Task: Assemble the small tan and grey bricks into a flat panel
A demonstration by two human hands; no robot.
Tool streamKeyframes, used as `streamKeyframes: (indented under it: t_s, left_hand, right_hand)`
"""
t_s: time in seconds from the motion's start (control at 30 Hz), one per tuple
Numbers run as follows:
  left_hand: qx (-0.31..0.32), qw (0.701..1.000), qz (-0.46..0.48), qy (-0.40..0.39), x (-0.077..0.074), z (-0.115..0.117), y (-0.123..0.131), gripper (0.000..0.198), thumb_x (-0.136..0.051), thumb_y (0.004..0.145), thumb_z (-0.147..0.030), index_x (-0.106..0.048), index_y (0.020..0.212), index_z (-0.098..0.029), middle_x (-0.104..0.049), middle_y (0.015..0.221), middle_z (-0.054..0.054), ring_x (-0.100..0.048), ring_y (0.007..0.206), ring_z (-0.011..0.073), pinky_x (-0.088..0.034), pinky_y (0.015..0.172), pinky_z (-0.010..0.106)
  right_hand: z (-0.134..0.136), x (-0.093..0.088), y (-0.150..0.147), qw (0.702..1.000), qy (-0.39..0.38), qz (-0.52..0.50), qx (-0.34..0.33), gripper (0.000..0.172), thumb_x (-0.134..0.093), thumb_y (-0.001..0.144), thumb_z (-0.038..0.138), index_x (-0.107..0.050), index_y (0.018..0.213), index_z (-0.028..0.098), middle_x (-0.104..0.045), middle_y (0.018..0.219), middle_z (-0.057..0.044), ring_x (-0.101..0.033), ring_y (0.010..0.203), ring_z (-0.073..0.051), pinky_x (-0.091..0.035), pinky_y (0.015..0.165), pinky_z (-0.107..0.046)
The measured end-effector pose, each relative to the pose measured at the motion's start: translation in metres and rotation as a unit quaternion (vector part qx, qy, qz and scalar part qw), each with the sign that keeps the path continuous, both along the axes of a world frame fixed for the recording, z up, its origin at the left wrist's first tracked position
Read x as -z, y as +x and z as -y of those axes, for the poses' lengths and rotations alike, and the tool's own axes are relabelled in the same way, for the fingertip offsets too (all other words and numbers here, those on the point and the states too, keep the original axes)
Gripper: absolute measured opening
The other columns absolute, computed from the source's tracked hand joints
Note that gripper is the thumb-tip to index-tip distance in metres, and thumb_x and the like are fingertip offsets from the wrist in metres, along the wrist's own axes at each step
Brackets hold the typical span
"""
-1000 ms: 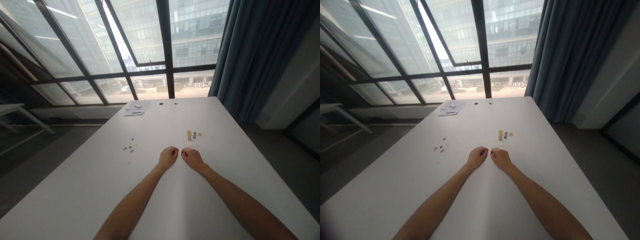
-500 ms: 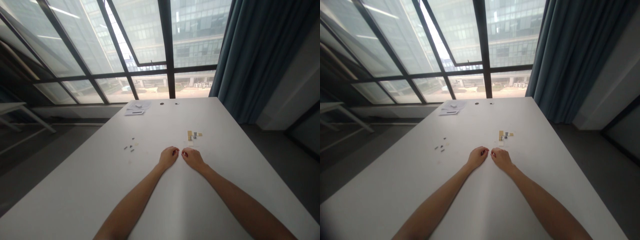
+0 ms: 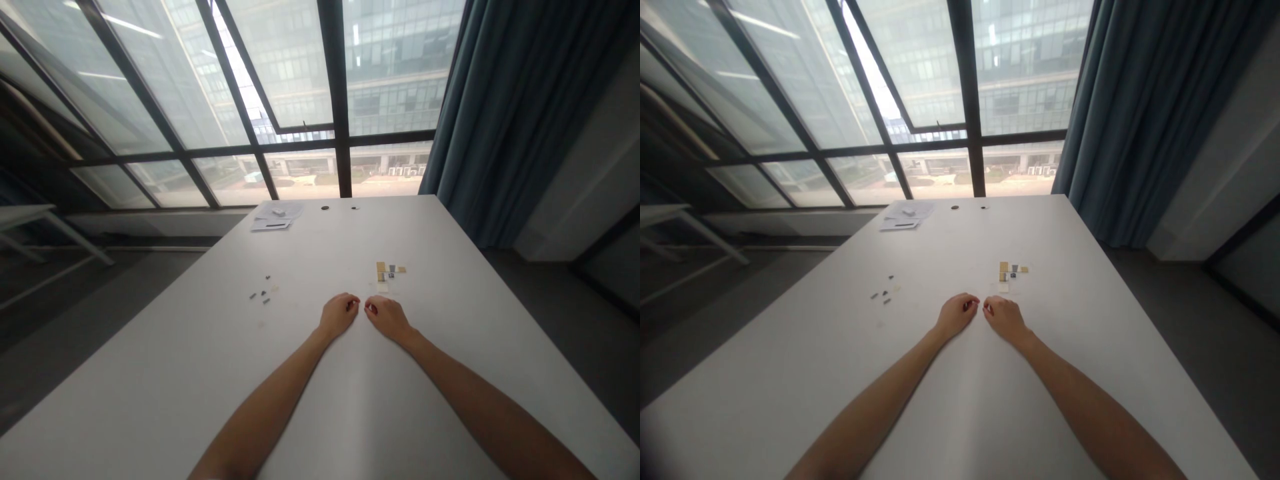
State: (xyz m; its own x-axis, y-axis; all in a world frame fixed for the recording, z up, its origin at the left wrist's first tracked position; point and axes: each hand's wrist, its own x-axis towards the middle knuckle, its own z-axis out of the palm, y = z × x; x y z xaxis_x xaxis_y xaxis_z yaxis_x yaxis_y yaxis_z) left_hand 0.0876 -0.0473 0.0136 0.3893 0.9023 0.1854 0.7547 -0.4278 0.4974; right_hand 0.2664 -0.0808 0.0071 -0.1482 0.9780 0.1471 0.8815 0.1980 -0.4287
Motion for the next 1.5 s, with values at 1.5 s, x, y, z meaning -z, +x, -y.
streamKeyframes:
  t_s: [1.5]
  left_hand:
    - [-0.406,0.907,-0.102,-0.031,-0.020,-0.072,-0.187,0.036,-0.068,0.078,-0.040,-0.074,0.104,-0.015,-0.067,0.116,0.019,-0.057,0.112,0.0362,-0.049,0.086,0.040]
  right_hand:
    - [0.002,0.007,0.008,0.999,0.021,-0.028,-0.012,0.021,-0.050,0.090,0.028,-0.069,0.085,0.022,-0.067,0.077,-0.002,-0.059,0.069,-0.016,-0.035,0.065,-0.027]
